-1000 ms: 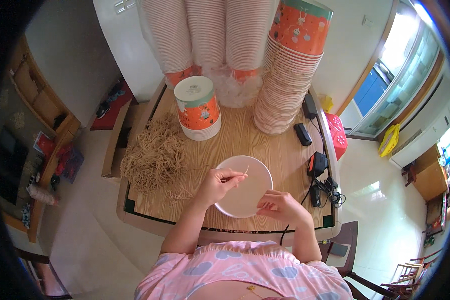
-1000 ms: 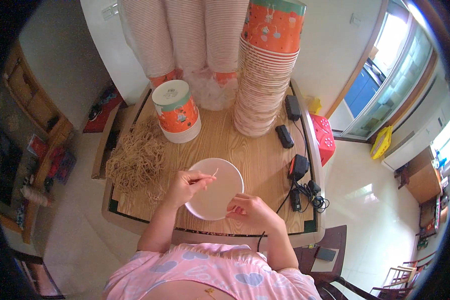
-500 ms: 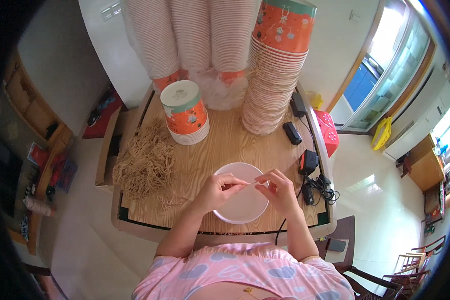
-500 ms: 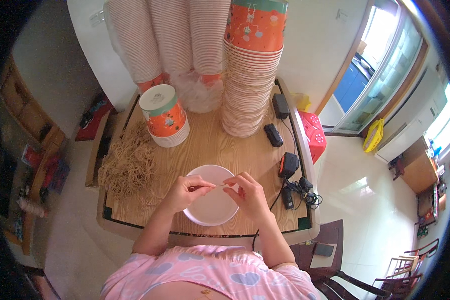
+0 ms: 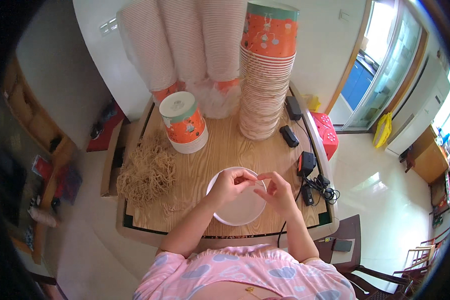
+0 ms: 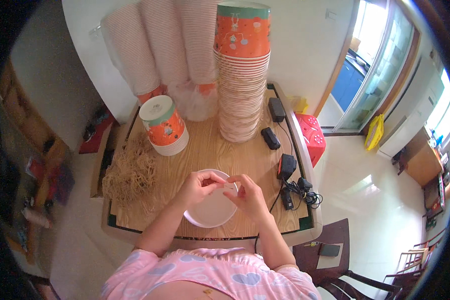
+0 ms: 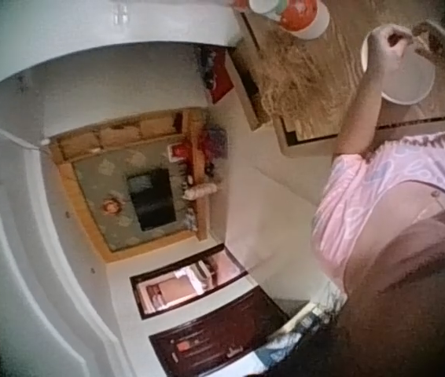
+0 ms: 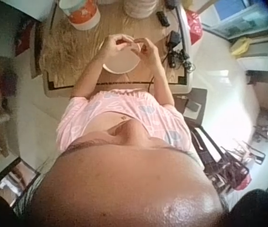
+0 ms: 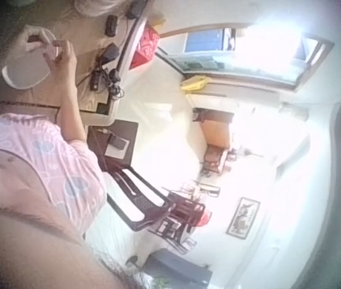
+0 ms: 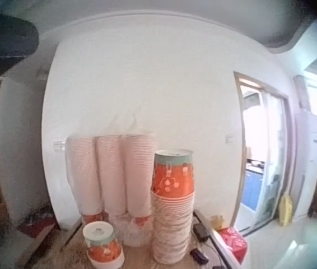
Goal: Placing shredded wood filler and red string into paper cups for packaging.
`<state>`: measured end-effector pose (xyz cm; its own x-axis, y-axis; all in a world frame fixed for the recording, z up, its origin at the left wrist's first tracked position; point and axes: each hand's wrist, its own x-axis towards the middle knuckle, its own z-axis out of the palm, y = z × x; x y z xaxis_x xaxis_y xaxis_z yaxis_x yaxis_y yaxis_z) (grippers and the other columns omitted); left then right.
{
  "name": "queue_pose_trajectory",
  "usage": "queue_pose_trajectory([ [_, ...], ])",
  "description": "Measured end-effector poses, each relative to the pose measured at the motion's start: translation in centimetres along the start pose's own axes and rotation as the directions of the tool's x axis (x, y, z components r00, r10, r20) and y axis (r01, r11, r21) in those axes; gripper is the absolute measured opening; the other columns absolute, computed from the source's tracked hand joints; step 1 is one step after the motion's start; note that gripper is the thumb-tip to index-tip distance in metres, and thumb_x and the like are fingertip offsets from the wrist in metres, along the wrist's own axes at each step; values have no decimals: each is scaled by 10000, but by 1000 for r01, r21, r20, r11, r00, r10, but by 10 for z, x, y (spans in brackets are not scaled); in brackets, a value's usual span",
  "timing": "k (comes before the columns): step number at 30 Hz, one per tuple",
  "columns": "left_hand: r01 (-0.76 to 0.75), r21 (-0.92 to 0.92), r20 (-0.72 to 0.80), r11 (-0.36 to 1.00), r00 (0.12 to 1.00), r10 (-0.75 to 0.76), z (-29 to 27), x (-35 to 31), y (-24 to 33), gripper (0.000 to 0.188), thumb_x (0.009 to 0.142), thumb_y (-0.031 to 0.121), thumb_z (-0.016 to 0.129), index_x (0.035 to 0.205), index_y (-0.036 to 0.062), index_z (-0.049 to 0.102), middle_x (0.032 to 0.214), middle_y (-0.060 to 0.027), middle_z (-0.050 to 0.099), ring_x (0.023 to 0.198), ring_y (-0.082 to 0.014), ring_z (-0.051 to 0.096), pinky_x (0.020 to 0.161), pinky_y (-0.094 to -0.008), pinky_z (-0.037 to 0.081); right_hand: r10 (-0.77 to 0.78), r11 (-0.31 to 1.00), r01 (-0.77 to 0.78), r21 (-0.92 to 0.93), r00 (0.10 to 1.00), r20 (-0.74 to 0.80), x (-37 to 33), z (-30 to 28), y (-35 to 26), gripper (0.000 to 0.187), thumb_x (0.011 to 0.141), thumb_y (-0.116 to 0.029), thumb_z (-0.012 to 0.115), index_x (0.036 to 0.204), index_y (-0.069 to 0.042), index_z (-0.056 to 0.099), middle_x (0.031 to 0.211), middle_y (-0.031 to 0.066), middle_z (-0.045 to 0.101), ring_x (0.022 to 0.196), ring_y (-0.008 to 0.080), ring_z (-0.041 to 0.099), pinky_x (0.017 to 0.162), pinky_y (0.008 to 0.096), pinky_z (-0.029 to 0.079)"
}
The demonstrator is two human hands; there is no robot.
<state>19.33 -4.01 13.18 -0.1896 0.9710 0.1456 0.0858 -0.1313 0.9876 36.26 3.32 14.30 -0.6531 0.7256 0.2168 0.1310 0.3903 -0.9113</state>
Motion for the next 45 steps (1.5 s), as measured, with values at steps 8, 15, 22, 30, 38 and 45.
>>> queue_pose_trajectory([
  [8, 83, 78, -35, 994, 996, -80, 7, -3, 9, 84, 816, 44, 663, 882, -6, 675, 803, -10, 643, 734, -69, 602, 668, -211, 483, 25, 988, -7, 156, 993, -114, -9, 7, 33, 84, 796, -22, 686, 862, -29, 635, 713, -32, 588, 585, 16, 461, 525, 179, 368],
  [15, 83, 234, -27, 969, 997, -79, 12, 1, -6, 112, 802, 130, 676, 815, 19, 693, 714, -50, 617, 673, -100, 598, 601, -257, 460, 5, 998, 4, 68, 992, -127, -10, 12, 45, 70, 879, -81, 606, 848, -19, 616, 705, -6, 584, 627, 45, 508, 554, 195, 406],
  [22, 51, 585, 13, 810, 997, -72, 16, 13, -9, 117, 775, 112, 685, 784, -2, 662, 737, -57, 637, 665, -121, 606, 616, -265, 485, 100, 976, -36, 216, 950, -296, -6, 12, 73, 75, 891, -80, 589, 911, -8, 580, 748, 37, 602, 629, 75, 525, 559, 235, 444],
  [30, 9, 625, 25, 780, 999, -32, 17, 4, -17, 99, 759, 143, 651, 755, 44, 648, 718, -89, 601, 646, -229, 610, 590, -343, 478, 170, 957, -111, 268, 962, -211, -8, 18, 83, 104, 902, -96, 569, 969, -22, 599, 803, 44, 633, 671, 105, 595, 598, 237, 484],
  [38, 17, 639, 10, 769, 1000, -30, 15, 4, -18, 101, 756, 145, 652, 743, 46, 640, 725, -86, 599, 650, -237, 611, 590, -355, 476, 137, 964, -83, 252, 970, -202, -9, 20, 85, 98, 894, -69, 572, 973, -24, 608, 807, 45, 637, 681, 101, 594, 597, 233, 483],
  [45, 32, 667, -2, 744, 999, -41, 18, 5, -17, 104, 753, 153, 655, 744, 50, 639, 716, -81, 594, 649, -235, 609, 587, -357, 474, 156, 963, -112, 245, 973, -171, -9, 21, 82, 100, 887, -50, 574, 970, -23, 623, 815, 48, 643, 699, 99, 597, 598, 233, 481],
])
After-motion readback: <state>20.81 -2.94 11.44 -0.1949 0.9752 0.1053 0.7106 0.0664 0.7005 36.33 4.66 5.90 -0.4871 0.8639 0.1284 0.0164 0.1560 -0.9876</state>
